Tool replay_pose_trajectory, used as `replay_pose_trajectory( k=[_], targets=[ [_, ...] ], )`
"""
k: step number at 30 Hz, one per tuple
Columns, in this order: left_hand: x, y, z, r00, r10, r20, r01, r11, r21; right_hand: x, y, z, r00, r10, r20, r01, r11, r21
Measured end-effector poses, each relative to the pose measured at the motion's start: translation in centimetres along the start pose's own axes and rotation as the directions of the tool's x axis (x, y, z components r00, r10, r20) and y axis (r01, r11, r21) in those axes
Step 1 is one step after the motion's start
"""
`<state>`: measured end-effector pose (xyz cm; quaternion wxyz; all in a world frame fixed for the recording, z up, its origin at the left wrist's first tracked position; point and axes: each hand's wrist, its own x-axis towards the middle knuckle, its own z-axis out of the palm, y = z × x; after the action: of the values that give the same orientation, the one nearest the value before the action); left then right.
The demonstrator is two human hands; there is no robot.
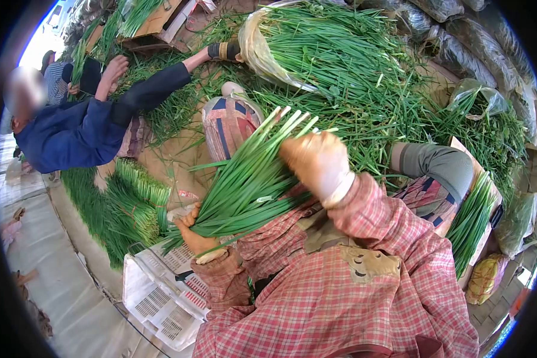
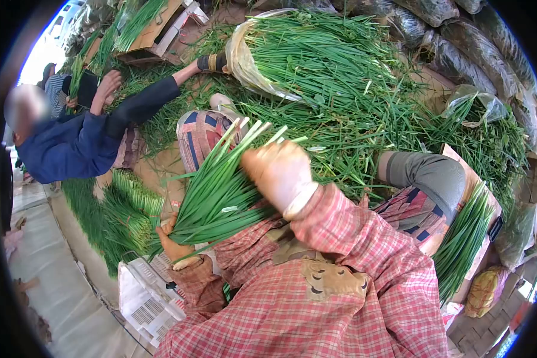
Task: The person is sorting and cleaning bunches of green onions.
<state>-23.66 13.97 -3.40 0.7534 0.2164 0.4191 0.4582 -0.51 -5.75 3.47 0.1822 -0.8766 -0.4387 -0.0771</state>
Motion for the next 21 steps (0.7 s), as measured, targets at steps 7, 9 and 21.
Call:
replay_pose_trajectory(
  k=[7, 9, 21],
  targets=[
    [-1.1, 0.2, 1.3, 0.999, -0.035, -0.034, 0.033, 0.998, -0.046, -4.8, -3.0, -7.6, 0.711, -0.658, -0.247, 0.293, -0.042, 0.955],
    [-1.4, 0.1, 2.0, 0.997, -0.009, -0.078, 0.009, 1.000, -0.008, -4.0, -0.9, -7.6, 0.819, -0.542, -0.188, 0.230, 0.009, 0.973],
    [-1.2, 0.7, 2.5, 0.993, 0.000, 0.118, 0.002, 1.000, -0.022, 0.8, -0.5, 1.9, 0.758, 0.190, 0.624, -0.599, -0.177, 0.781]
  ],
)
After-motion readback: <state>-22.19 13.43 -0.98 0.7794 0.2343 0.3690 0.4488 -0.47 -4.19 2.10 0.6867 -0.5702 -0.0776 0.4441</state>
